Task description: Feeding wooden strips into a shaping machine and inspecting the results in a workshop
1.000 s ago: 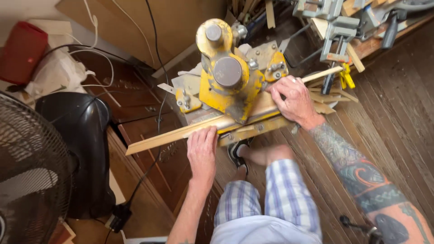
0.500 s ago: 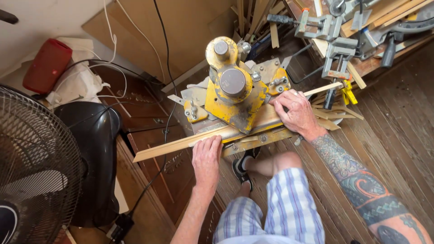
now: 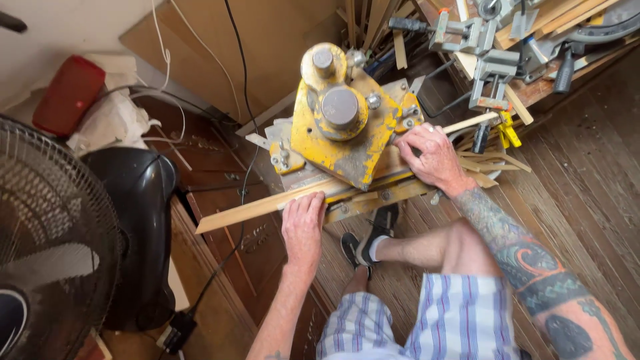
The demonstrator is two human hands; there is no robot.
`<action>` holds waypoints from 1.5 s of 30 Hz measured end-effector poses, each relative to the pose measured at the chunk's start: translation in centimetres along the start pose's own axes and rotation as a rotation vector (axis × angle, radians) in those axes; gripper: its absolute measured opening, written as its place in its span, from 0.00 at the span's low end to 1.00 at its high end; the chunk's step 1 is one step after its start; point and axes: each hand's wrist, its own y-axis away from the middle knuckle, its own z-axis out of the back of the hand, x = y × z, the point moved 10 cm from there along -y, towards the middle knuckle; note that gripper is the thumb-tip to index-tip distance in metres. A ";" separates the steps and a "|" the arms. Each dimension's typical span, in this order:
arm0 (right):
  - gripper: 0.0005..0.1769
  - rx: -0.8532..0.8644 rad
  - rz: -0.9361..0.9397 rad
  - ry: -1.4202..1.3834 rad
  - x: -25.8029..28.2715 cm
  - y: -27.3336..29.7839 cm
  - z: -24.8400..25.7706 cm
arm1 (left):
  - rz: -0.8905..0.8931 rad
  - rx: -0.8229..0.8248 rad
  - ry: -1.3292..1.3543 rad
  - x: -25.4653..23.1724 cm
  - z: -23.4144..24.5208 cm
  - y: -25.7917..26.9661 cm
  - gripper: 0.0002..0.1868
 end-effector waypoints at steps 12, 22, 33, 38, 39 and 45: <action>0.19 0.637 0.017 -0.022 2.1 -3.9 0.7 | 0.017 -0.043 0.030 -0.7 1.2 0.0 0.14; 0.24 0.230 0.208 -0.010 4.0 0.1 9.8 | 0.524 -0.059 0.956 -14.8 4.8 0.9 0.11; 0.09 -0.154 0.297 -0.036 12.5 3.3 25.1 | 0.476 0.020 1.839 -26.6 6.2 -3.1 0.17; 0.07 -0.183 0.332 -0.048 12.9 3.7 27.1 | 0.387 0.020 1.845 -27.9 8.1 -2.8 0.16; 0.07 -0.187 0.325 -0.059 12.8 3.8 27.4 | 0.353 0.005 1.852 -28.1 8.6 -2.8 0.16; 0.08 -0.189 0.325 -0.039 13.0 4.4 27.7 | 0.285 -0.003 1.824 -28.6 9.8 -2.8 0.15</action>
